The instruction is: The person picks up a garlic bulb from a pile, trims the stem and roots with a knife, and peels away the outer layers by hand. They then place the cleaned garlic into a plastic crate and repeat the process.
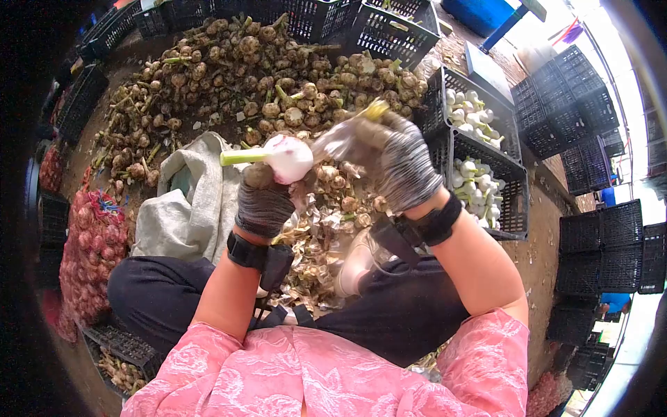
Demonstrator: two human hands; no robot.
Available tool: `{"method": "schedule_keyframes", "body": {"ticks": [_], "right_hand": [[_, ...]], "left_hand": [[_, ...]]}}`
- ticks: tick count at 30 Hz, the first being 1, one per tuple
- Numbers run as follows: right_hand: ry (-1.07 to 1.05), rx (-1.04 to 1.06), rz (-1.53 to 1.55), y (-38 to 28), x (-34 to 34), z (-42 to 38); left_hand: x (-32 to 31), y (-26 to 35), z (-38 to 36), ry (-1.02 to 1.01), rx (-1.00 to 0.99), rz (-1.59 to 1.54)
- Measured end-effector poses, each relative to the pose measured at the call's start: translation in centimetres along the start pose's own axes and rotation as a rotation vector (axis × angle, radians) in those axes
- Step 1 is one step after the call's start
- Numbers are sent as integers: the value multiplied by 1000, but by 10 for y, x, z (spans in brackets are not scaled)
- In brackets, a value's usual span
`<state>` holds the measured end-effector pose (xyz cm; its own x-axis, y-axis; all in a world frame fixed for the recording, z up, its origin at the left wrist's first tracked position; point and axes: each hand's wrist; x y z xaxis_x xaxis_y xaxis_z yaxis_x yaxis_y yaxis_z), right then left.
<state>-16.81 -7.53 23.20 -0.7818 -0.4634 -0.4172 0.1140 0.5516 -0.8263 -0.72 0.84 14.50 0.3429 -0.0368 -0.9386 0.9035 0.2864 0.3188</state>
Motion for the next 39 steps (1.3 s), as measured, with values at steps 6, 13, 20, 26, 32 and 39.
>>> {"method": "schedule_keyframes", "body": {"ticks": [6, 13, 20, 26, 32, 39], "right_hand": [[113, 177, -602, 4, 17, 5], [-65, 111, -1397, 4, -11, -20], [198, 518, -1365, 4, -27, -20], [301, 771, -1729, 18, -27, -22], [364, 924, -1631, 14, -24, -11], [57, -59, -420, 1, -13, -6]], "left_hand": [[40, 4, 4, -144, -89, 205], [17, 5, 0, -422, -400, 1143], [-7, -7, -2, -290, -390, 759], [-2, -14, -3, -272, -407, 887], [-8, -4, -4, -76, -25, 319], [8, -3, -2, -358, -93, 405]]}}
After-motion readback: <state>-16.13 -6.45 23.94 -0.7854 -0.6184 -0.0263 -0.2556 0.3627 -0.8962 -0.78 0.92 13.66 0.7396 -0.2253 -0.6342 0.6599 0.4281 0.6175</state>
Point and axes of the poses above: each hand's wrist, its own z-axis towards the middle knuckle, its own x-axis out of the back of the hand, y = z × x, and after that the axes turned 15 degrees about -x, right-handed
